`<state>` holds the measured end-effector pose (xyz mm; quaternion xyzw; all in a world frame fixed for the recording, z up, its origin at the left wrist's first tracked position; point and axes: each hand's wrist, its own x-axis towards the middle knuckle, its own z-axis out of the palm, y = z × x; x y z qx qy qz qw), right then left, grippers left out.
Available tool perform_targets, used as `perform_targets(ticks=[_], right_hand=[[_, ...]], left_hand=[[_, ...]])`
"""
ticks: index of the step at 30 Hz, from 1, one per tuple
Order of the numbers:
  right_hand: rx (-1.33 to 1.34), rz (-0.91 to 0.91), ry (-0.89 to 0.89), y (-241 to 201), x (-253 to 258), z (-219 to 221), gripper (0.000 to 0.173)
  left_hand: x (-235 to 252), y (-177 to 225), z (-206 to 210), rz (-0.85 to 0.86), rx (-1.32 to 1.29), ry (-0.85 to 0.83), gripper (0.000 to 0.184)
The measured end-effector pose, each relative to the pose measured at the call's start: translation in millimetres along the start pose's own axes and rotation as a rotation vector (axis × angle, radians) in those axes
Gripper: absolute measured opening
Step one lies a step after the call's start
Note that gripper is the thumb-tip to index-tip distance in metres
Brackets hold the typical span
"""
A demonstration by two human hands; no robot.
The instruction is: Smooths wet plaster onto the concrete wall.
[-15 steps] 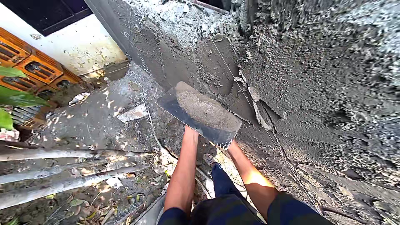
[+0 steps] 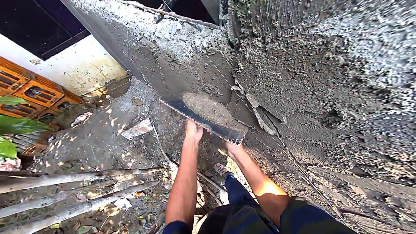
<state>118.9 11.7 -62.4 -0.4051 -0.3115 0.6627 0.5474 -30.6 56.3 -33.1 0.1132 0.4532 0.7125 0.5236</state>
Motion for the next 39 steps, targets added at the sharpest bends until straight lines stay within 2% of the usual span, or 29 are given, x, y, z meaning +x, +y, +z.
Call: perform_targets(ticks=[2, 5, 10, 24, 32, 35, 39], right_hand=[[0.073, -0.051, -0.098, 2.5, 13.4, 1.8, 0.029], [0.108, -0.089, -0.151, -10.4, 19.1, 10.4, 0.025], [0.144, -0.038, -0.042, -27.8, 15.4, 20.9, 0.026], [0.197, 0.091, -0.028, -64.0, 13.2, 38.2, 0.027], [0.266, 0.12, -0.093, -75.5, 12.6, 42.9, 0.034], [0.289, 0.137, -0.133, -83.5, 11.9, 43.8, 0.036], [0.329, 0.155, -0.133, -96.5, 8.0, 48.7, 0.038]], left_hand=[[4.8, 4.5, 1.4, 0.029, 0.05, -0.016, 0.025], [6.3, 14.3, 9.7, 0.06, 0.11, -0.029, 0.022], [2.1, 24.6, 23.7, 0.061, 0.17, 0.001, 0.018], [1.4, 45.6, 54.9, 0.063, 0.313, 0.088, 0.017], [-4.2, 60.8, 64.5, 0.114, 0.41, 0.05, 0.019], [3.7, 64.2, 69.3, 0.176, 0.391, 0.048, 0.013], [1.3, 71.6, 76.1, 0.191, 0.396, 0.03, 0.013]])
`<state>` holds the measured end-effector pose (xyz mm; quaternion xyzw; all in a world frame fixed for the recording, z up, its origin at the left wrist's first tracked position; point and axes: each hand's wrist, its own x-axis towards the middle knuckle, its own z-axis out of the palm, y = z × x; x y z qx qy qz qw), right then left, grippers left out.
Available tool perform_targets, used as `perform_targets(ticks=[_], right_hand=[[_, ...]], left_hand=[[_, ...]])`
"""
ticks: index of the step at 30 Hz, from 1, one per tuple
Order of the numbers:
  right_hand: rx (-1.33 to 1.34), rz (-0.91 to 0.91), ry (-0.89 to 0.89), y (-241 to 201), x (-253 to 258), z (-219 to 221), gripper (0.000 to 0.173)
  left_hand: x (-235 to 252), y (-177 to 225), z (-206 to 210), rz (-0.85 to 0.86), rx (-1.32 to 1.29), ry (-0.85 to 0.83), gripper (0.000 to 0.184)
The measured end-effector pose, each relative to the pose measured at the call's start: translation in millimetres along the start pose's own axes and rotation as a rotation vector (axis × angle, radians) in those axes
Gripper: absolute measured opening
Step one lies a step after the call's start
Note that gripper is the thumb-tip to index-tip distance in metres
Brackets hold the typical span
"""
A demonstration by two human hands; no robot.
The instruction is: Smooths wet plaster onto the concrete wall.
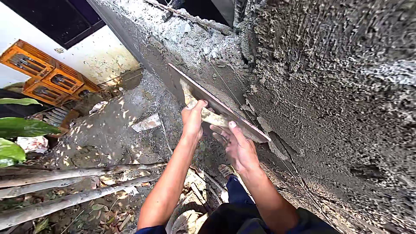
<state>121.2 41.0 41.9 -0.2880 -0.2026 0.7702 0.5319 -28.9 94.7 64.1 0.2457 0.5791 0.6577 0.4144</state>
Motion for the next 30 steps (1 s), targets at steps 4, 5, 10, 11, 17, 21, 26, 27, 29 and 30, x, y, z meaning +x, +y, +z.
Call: perform_targets(ticks=[4, 5, 10, 11, 17, 21, 26, 27, 29, 30], right_hand=[[0.01, -0.004, 0.004, -6.9, -3.1, 6.7, 0.037], [0.009, -0.004, 0.002, -8.5, -4.0, 7.5, 0.037], [0.021, 0.025, -0.006, -18.4, -8.7, 12.0, 0.039], [0.023, 0.028, -0.003, -20.6, -9.8, 13.5, 0.039], [0.035, 0.016, -0.02, -29.3, -14.6, 20.9, 0.039], [0.043, 0.006, -0.027, -35.5, -17.1, 27.9, 0.038], [0.01, -0.029, -0.057, -43.5, -21.8, 35.4, 0.039], [0.005, -0.029, -0.052, -45.1, -22.9, 37.2, 0.04], [-0.005, -0.031, -0.055, -48.3, -24.7, 39.9, 0.041], [-0.01, -0.031, -0.06, -50.0, -24.9, 41.0, 0.041]], left_hand=[[-1.9, 8.5, 3.9, 0.004, 0.017, 0.017, 0.013], [-2.6, 10.4, 4.8, 0.001, 0.021, 0.021, 0.014], [-5.8, 19.3, 9.3, 0.025, 0.039, 0.008, 0.015], [-6.5, 21.2, 10.4, 0.025, 0.048, 0.009, 0.015], [-10.2, 33.2, 14.5, -0.001, 0.046, 0.013, 0.017], [-12.7, 43.1, 17.2, 0.001, 0.071, 0.008, 0.019], [-16.9, 55.6, 21.6, 0.011, 0.078, -0.007, 0.02], [-17.7, 57.7, 22.2, 0.015, 0.08, -0.007, 0.021], [-19.8, 62.3, 24.1, 0.019, 0.084, -0.011, 0.022], [-20.6, 64.9, 25.3, 0.02, 0.088, -0.017, 0.023]])
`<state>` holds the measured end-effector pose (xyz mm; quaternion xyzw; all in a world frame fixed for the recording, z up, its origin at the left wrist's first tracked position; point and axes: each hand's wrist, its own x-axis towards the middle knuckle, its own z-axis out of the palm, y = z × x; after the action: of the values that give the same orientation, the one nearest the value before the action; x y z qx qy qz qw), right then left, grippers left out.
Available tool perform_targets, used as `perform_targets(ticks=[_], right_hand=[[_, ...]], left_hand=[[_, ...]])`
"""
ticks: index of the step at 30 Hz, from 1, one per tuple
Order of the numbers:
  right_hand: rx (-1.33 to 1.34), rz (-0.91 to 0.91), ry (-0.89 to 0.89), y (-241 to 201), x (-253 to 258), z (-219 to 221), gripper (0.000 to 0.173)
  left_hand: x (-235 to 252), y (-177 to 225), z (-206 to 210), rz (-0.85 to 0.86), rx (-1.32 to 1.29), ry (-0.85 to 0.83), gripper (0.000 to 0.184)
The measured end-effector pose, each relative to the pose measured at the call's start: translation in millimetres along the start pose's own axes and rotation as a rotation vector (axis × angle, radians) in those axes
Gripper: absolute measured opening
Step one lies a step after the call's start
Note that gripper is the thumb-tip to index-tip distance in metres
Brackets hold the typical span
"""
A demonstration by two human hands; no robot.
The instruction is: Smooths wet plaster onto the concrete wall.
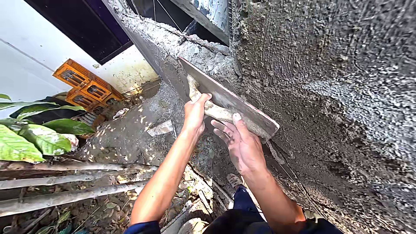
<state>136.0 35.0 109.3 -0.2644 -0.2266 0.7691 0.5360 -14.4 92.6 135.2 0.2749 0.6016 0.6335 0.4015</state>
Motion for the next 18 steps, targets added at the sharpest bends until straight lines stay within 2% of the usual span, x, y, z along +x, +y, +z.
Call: perform_targets(ticks=[6, 18], right_hand=[[0.001, -0.005, -0.015, -8.7, -2.2, 8.8, 0.042], [0.04, -0.005, -0.061, -26.0, -9.7, 21.8, 0.046]], left_hand=[[-2.8, 13.2, 3.5, -0.011, -0.005, 0.017, 0.027], [-10.7, 39.2, 8.7, -0.023, -0.021, -0.018, 0.024]])
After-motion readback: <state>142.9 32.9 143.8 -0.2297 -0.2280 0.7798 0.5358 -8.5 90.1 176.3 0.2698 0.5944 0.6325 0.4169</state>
